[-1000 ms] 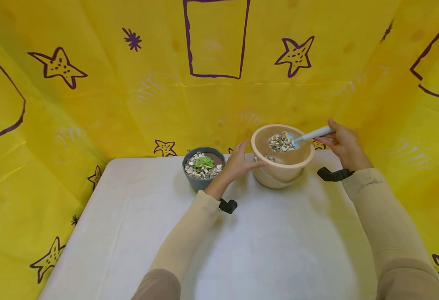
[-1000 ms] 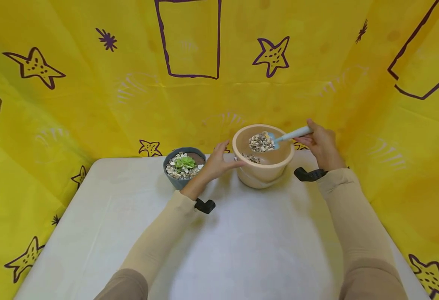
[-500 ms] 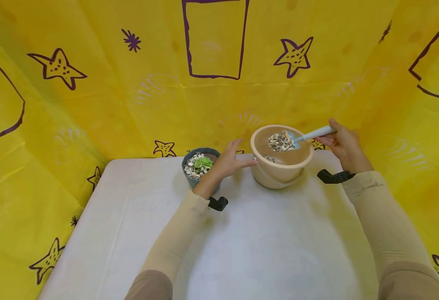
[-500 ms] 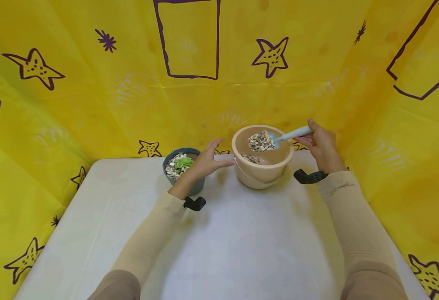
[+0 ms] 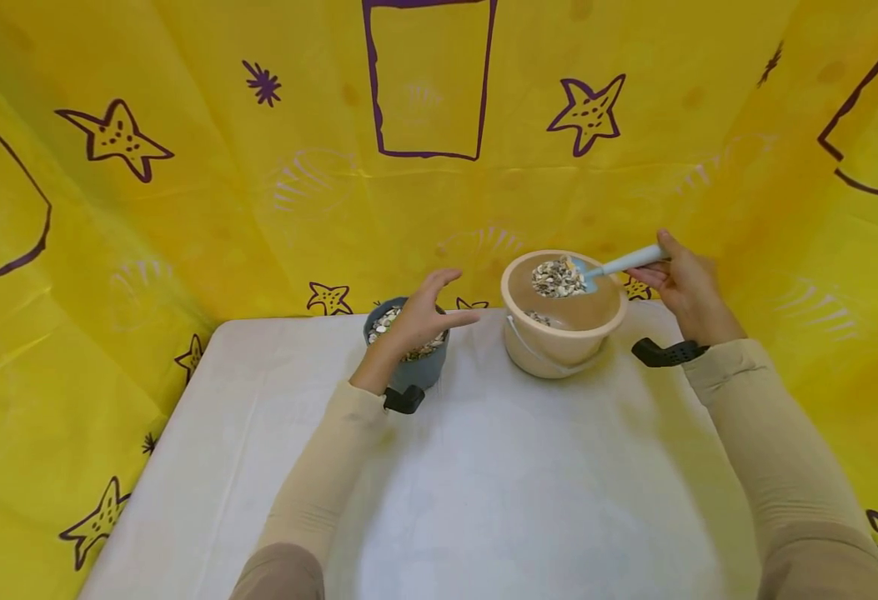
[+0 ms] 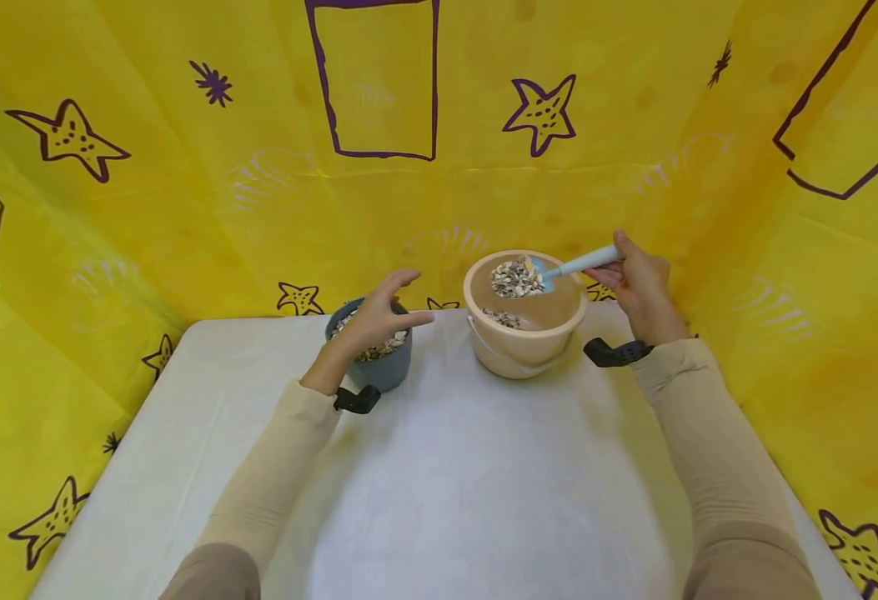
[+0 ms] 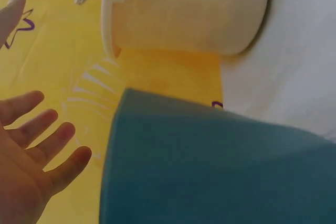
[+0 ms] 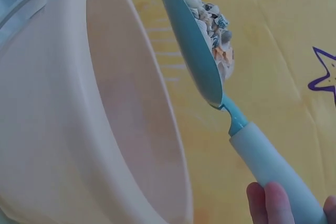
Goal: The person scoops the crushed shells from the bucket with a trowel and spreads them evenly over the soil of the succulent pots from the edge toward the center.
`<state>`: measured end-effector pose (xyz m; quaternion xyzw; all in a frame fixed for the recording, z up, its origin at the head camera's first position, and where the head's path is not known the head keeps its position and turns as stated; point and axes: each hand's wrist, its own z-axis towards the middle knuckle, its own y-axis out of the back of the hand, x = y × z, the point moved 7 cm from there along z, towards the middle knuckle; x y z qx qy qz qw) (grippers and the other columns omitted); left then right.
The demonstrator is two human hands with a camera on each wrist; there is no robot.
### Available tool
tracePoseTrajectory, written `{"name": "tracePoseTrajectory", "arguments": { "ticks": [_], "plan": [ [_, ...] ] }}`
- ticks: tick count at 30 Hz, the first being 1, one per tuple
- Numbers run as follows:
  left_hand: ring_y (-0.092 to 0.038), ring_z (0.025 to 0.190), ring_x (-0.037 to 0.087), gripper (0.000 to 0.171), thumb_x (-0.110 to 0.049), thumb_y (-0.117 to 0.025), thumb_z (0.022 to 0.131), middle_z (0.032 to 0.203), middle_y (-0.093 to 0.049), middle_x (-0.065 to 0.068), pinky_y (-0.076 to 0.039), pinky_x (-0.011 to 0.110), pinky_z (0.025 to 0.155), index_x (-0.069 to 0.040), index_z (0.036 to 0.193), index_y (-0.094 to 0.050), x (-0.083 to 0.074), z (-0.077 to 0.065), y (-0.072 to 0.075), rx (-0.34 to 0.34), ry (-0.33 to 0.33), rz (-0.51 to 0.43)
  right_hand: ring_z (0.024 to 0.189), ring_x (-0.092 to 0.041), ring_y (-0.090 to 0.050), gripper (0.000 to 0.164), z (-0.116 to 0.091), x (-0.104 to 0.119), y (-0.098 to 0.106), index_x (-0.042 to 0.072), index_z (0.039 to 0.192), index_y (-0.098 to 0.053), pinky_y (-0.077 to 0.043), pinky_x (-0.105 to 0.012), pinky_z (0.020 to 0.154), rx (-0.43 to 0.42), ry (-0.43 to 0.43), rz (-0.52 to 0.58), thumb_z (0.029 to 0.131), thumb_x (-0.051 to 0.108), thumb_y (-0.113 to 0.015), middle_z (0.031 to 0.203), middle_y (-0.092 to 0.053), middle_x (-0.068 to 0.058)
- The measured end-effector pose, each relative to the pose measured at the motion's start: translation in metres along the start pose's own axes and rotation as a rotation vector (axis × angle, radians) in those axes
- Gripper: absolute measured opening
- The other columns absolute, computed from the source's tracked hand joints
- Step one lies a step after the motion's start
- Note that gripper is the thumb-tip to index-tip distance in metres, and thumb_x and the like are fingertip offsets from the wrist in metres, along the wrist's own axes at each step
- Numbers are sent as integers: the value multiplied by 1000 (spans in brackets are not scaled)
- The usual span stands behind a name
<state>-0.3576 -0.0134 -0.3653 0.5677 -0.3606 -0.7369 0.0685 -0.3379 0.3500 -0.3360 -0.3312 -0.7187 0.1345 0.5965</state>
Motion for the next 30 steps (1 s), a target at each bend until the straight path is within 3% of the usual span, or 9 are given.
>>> {"name": "tracePoseTrajectory", "arguments": {
  "ticks": [10, 22, 30],
  "plan": [
    [-25, 148, 27, 85, -48, -74, 82, 161, -25, 3, -32, 55, 114, -19, 152, -34, 17, -15, 18, -23, -15, 61, 70, -28, -73, 23, 0, -1, -14, 3, 98, -58, -60, -36, 69, -2, 4, 0, 89, 21, -68, 73, -67, -18],
    [-24, 148, 30, 92, -51, -78, 77, 160, -26, 6, -28, 59, 115, -18, 151, -34, 36, -34, 41, -95, -36, 49, 67, -28, -72, 20, 2, -10, -34, 2, 94, -59, -60, -38, 64, 33, 47, -18, 91, 21, -65, 73, -67, -14],
    [-22, 148, 33, 96, -45, -80, 78, 160, -24, 10, -26, 62, 115, -14, 153, -29, 57, -47, 53, -132, 6, 35, 67, -26, -73, 21, 4, -25, -41, 2, 92, -62, -60, -36, 65, 33, 74, -67, 91, 22, -65, 72, -69, -14]
  ]
}}
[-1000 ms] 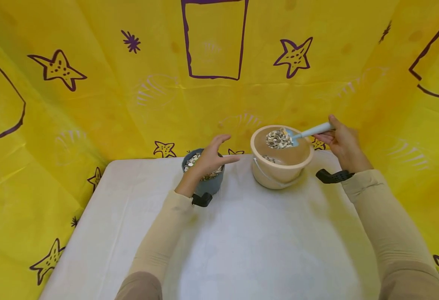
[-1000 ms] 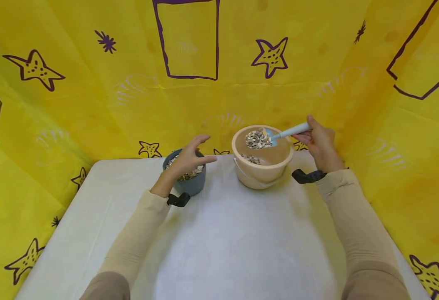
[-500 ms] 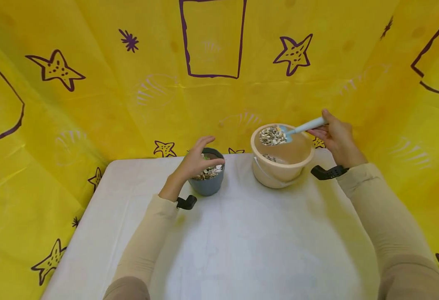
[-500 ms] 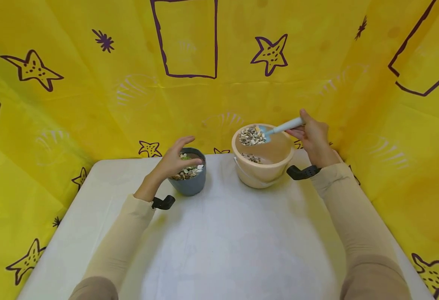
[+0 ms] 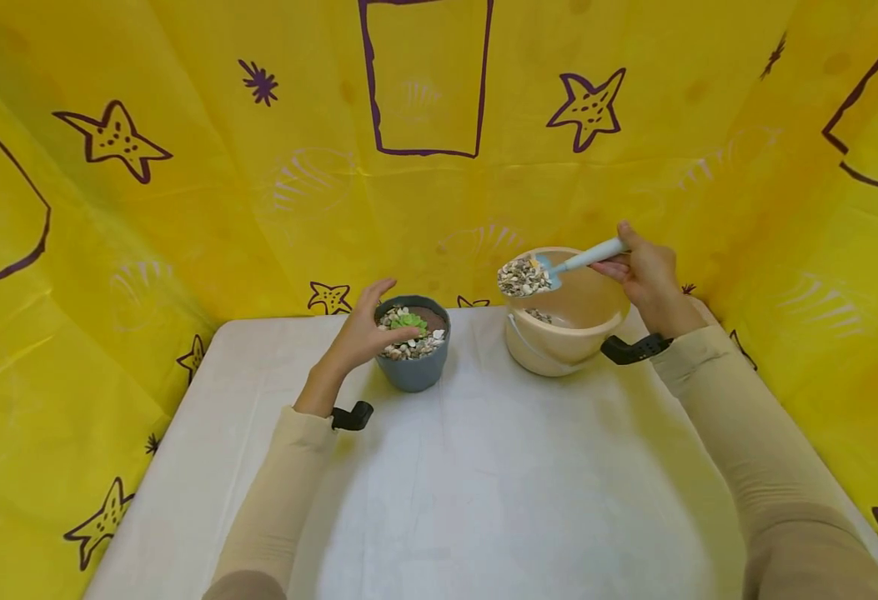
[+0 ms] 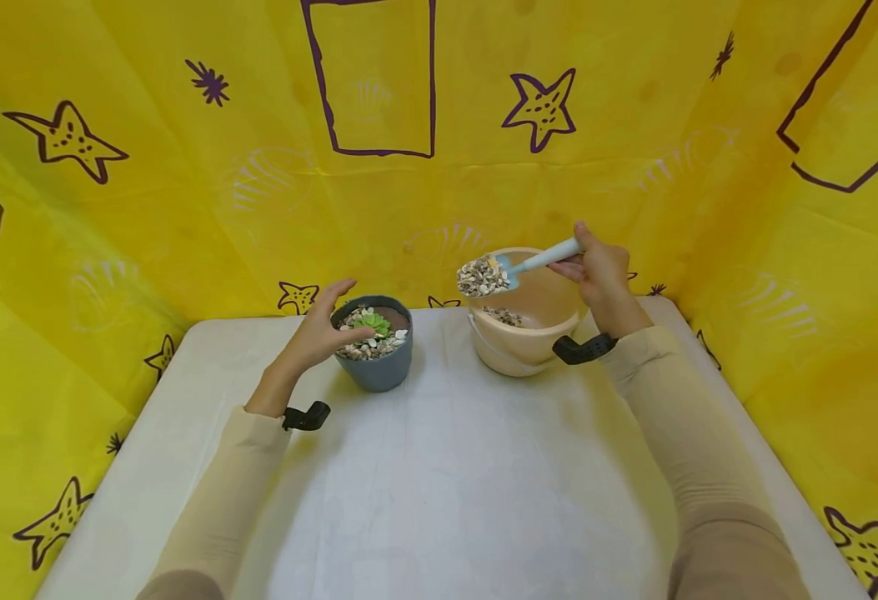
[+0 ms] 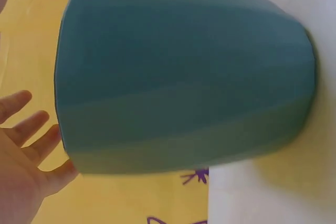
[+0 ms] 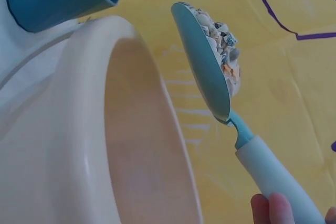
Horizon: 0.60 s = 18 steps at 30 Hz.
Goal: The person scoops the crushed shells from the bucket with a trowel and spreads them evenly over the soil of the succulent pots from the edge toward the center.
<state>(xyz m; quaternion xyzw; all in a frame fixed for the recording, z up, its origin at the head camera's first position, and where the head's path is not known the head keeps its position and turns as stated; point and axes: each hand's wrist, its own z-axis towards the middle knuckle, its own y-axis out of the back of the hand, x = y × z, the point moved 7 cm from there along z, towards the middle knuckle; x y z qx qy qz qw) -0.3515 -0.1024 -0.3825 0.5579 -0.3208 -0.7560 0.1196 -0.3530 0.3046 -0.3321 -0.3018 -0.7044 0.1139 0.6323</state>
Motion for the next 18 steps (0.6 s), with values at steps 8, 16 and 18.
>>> {"name": "tracePoseTrajectory", "arguments": {
  "ticks": [8, 16, 18],
  "plan": [
    [-20, 149, 30, 107, -43, -80, 78, 162, -20, 8, -20, 63, 116, -15, 157, -14, 25, -9, 9, -13, 98, -82, 68, -24, -74, 22, 1, -16, -14, 4, 96, -59, -60, -35, 67, -17, -25, -43, 93, 26, -62, 73, -69, -12],
    [-19, 149, 33, 111, -36, -82, 77, 163, -17, 11, -16, 58, 120, -12, 158, -9, 53, -14, 2, 34, 124, -111, 64, -25, -73, 22, 1, -30, -31, 2, 93, -55, -60, -35, 62, 6, -46, -14, 95, 24, -60, 68, -69, -15],
    [-19, 149, 33, 112, -35, -83, 77, 163, -17, 13, -17, 57, 120, -13, 158, -8, 58, -15, 0, 43, 134, -132, 63, -26, -73, 22, 1, -33, -35, 0, 93, -55, -60, -35, 61, 14, -56, 16, 95, 22, -60, 68, -69, -17]
  ]
}}
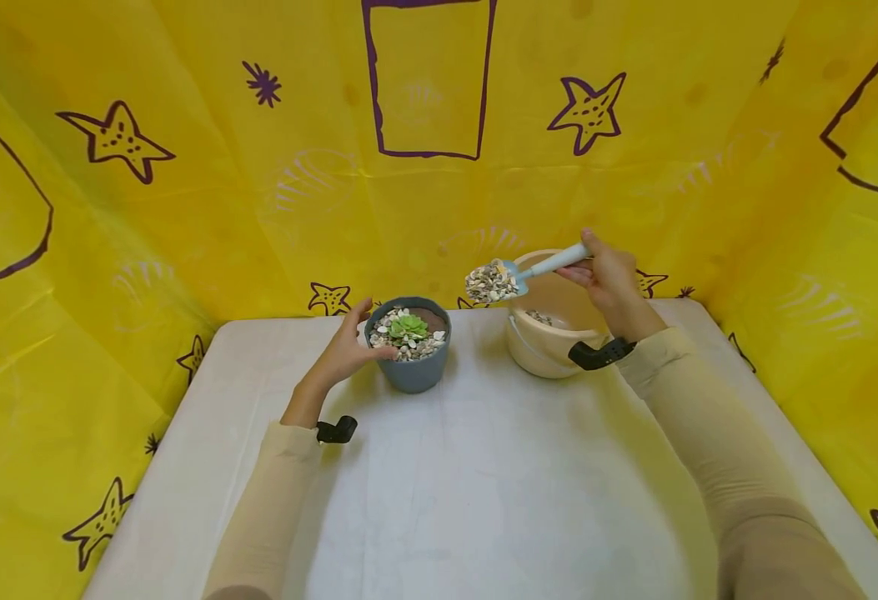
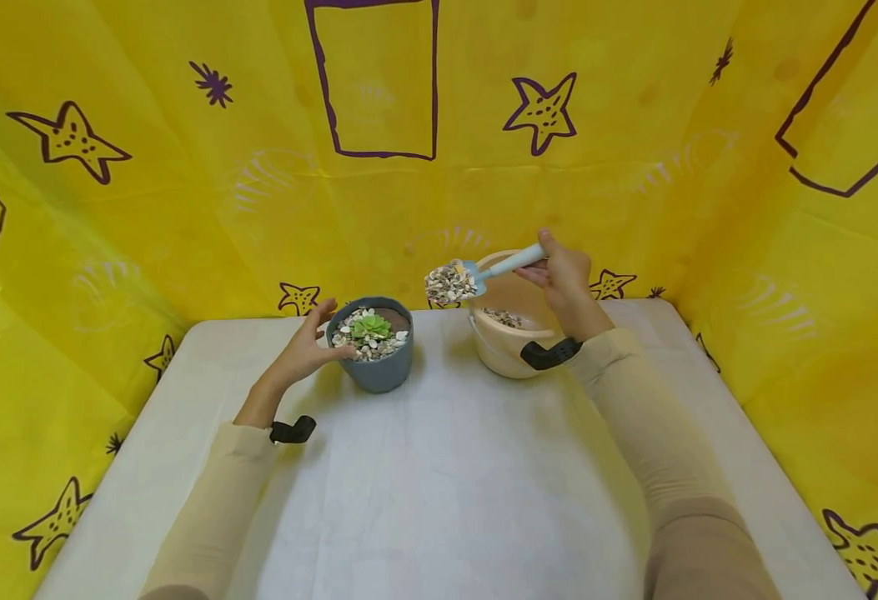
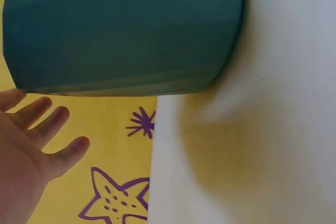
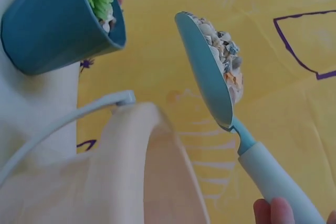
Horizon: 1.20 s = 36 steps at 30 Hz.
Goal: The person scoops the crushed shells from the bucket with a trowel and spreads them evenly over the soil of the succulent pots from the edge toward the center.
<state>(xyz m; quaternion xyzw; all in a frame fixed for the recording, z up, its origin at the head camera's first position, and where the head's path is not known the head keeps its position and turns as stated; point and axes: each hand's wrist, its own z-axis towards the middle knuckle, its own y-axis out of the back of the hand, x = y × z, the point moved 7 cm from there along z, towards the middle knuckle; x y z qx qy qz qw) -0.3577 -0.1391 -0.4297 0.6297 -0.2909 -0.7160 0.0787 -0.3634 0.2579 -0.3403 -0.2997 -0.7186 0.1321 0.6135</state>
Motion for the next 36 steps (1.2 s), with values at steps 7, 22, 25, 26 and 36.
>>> {"name": "tracePoseTrajectory", "arguments": {
  "ticks": [7, 22, 25, 26, 36],
  "plan": [
    [-16, 150, 33, 113, -31, -82, 77, 162, -17, 16, -17, 60, 119, -14, 158, -4, 10, 0, -4, 44, -15, -54, 65, -25, -73, 24, 1, -7, -10, 1, 97, -54, -60, -34, 64, -21, 1, -44, 95, 24, -60, 69, -69, -16],
    [-2, 151, 39, 116, -18, -80, 78, 165, 3, 15, -13, 64, 117, -15, 158, 5, -4, -5, -14, 190, 55, -74, 66, -25, -73, 21, 7, -18, -23, 4, 96, -57, -60, -35, 64, -41, -20, -83, 95, 25, -60, 70, -68, -15],
    [-2, 152, 37, 118, -21, -81, 78, 165, 2, 13, -12, 64, 118, -17, 158, 5, 8, 0, -17, 181, 53, -72, 65, -24, -73, 22, 7, -18, -23, 4, 96, -57, -60, -35, 64, -56, -18, -98, 95, 26, -60, 69, -69, -14],
    [-3, 152, 36, 118, -21, -81, 78, 165, 1, 11, -13, 63, 118, -19, 158, 5, 12, 2, -17, 172, 56, -75, 64, -24, -73, 22, 7, -18, -24, 4, 96, -57, -60, -34, 64, -61, -18, -101, 95, 26, -60, 69, -69, -14],
    [-16, 150, 34, 122, -38, -86, 71, 165, -10, 9, -20, 62, 117, -18, 158, -2, 10, 0, -20, 71, 55, -19, 69, -22, -73, 24, 2, -21, -26, 5, 91, -60, -60, -32, 71, -3, -6, -116, 96, 28, -58, 76, -69, -12]
  ]
}}
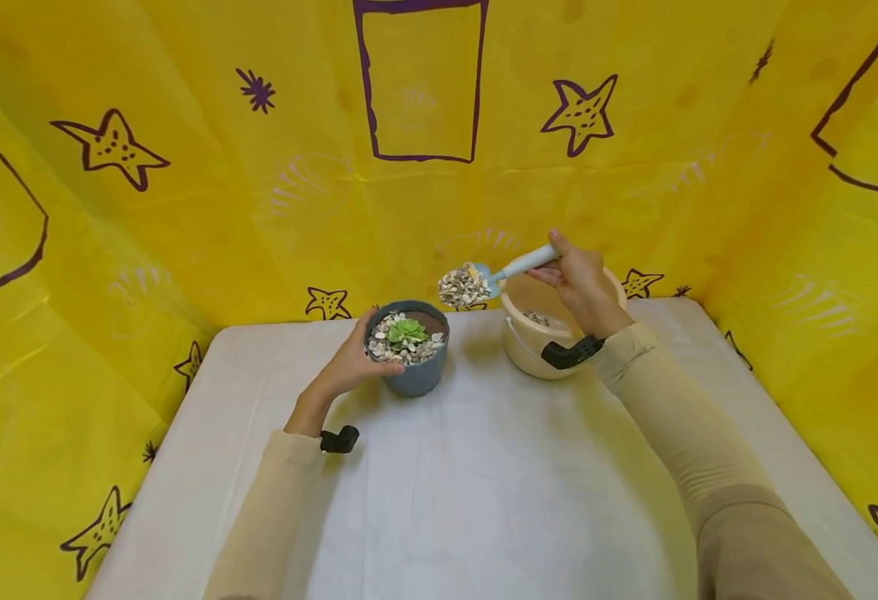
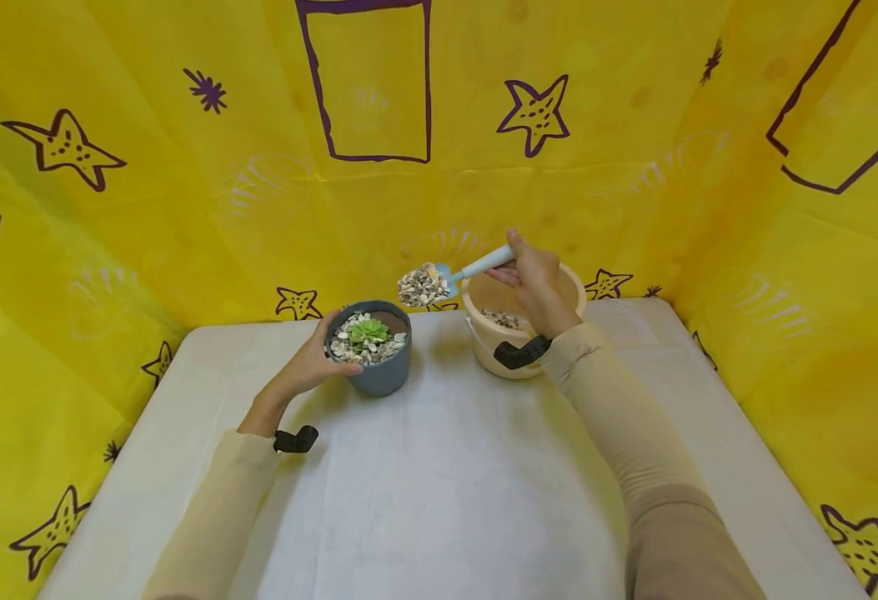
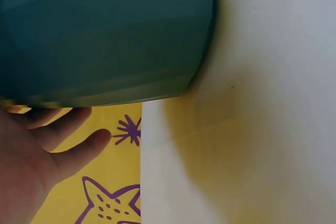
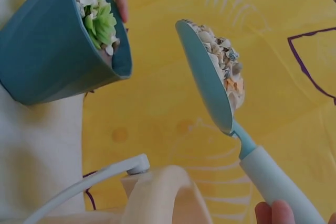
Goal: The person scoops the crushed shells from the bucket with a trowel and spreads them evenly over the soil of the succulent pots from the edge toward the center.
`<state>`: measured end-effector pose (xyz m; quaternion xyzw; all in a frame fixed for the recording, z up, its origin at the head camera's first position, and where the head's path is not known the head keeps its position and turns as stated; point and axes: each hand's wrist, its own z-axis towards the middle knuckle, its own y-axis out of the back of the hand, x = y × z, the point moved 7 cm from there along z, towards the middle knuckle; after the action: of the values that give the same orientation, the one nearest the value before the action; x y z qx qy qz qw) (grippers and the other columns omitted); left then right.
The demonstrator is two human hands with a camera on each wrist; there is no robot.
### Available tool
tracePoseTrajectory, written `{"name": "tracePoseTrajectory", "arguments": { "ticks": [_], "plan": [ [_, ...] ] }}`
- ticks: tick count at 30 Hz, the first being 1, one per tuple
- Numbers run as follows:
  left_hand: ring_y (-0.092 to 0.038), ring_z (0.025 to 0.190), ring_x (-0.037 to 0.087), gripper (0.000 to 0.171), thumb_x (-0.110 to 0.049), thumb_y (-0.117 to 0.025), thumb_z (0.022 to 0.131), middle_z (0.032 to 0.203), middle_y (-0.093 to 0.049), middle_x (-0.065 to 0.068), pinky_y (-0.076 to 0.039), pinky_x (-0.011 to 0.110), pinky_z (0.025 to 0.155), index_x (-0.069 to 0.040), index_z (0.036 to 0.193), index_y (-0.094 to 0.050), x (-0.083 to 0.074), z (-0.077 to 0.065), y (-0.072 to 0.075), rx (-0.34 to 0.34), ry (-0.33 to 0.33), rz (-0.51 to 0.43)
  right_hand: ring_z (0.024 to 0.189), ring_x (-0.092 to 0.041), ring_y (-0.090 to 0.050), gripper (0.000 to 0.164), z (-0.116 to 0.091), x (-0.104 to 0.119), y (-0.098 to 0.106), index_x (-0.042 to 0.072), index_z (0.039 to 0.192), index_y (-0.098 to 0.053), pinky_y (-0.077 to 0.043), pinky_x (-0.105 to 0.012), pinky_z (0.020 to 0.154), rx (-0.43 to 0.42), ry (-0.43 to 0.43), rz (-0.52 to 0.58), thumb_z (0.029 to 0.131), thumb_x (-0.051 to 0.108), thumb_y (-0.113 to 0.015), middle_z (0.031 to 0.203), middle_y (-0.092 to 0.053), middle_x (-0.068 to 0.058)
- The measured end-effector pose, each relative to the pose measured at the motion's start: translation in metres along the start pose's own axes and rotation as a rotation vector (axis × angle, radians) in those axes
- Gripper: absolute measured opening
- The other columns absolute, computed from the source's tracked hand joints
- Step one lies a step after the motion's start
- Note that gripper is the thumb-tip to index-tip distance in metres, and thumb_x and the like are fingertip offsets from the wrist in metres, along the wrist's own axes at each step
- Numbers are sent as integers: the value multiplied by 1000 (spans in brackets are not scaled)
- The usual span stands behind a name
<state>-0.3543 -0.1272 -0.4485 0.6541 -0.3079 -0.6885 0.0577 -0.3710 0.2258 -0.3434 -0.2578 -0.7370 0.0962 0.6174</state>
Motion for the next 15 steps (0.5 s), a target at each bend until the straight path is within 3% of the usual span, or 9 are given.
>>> {"name": "tracePoseTrajectory", "arguments": {
  "ticks": [11, 15],
  "plan": [
    [-31, 144, 36, 127, -60, -84, 63, 159, -23, 15, -31, 59, 113, -17, 157, -10, -5, -13, -7, -145, 30, 148, 69, -21, -73, 26, 1, -8, -2, 5, 87, -61, -60, -32, 71, 10, 5, 8, 95, 29, -60, 76, -70, -11],
    [-33, 141, 41, 127, -62, -82, 65, 155, -23, 20, -33, 61, 111, -13, 156, -9, -8, -16, -7, -136, 33, 202, 69, -22, -73, 24, 2, -10, -3, 5, 88, -61, -60, -32, 70, -2, -3, 11, 95, 28, -60, 76, -70, -11]
  ]
}}
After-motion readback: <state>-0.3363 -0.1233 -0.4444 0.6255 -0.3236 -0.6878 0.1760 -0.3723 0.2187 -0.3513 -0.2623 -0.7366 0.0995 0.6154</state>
